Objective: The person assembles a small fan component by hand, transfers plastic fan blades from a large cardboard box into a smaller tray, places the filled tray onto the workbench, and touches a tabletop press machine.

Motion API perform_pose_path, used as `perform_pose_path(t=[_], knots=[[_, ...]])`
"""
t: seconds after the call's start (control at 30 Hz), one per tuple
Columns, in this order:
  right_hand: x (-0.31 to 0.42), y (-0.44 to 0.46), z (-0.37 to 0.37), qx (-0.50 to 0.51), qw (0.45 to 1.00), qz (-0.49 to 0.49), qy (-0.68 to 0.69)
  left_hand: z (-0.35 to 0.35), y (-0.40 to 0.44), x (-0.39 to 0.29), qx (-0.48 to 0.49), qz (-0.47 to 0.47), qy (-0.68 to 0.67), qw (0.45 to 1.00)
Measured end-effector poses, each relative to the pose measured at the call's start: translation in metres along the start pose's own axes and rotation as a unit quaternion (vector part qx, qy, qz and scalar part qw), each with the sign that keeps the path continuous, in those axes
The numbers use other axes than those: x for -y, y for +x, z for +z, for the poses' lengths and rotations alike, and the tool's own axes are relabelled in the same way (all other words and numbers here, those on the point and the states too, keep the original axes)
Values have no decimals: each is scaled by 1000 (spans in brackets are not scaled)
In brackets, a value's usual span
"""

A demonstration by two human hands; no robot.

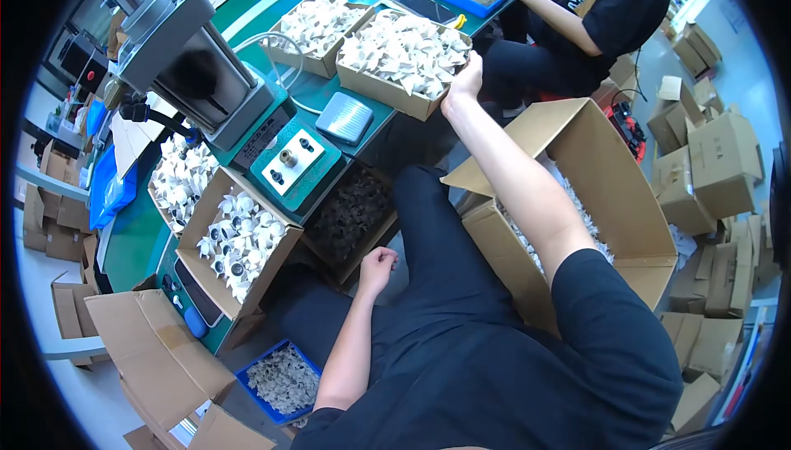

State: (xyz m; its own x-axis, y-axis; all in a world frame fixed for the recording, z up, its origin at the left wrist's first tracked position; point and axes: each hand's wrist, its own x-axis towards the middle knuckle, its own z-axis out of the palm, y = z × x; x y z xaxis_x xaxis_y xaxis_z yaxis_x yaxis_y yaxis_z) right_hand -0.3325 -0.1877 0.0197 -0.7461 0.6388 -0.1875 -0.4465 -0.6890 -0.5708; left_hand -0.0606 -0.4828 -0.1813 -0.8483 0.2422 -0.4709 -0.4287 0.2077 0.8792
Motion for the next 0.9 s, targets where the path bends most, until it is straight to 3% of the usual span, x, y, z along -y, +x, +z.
perform_pose_path(t=[0.07,0.17,0.3,0.33,0.47,0.6,0.8,0.9], knots=[[1,7,5,-19,999,-32,-19,1,1,2,-1,-3,5,1000],[3,33,2,-75,941,-98,-316,3,0,-2,-1,5,10,1000],[0,38,19,-168,885,-25,-433,13,1,-22,-27,52,7,998],[1,37,21,-166,885,-23,-434,17,-1,-40,-29,52,6,998],[8,41,20,-149,867,-3,-475,30,5,-137,-59,236,-35,969],[10,59,20,-180,856,-42,-482,25,12,-255,-125,321,-34,938],[38,107,-3,45,894,27,-445,8,69,-361,-209,341,77,913],[49,120,-4,94,903,54,-415,12,89,-394,-178,170,107,963]])
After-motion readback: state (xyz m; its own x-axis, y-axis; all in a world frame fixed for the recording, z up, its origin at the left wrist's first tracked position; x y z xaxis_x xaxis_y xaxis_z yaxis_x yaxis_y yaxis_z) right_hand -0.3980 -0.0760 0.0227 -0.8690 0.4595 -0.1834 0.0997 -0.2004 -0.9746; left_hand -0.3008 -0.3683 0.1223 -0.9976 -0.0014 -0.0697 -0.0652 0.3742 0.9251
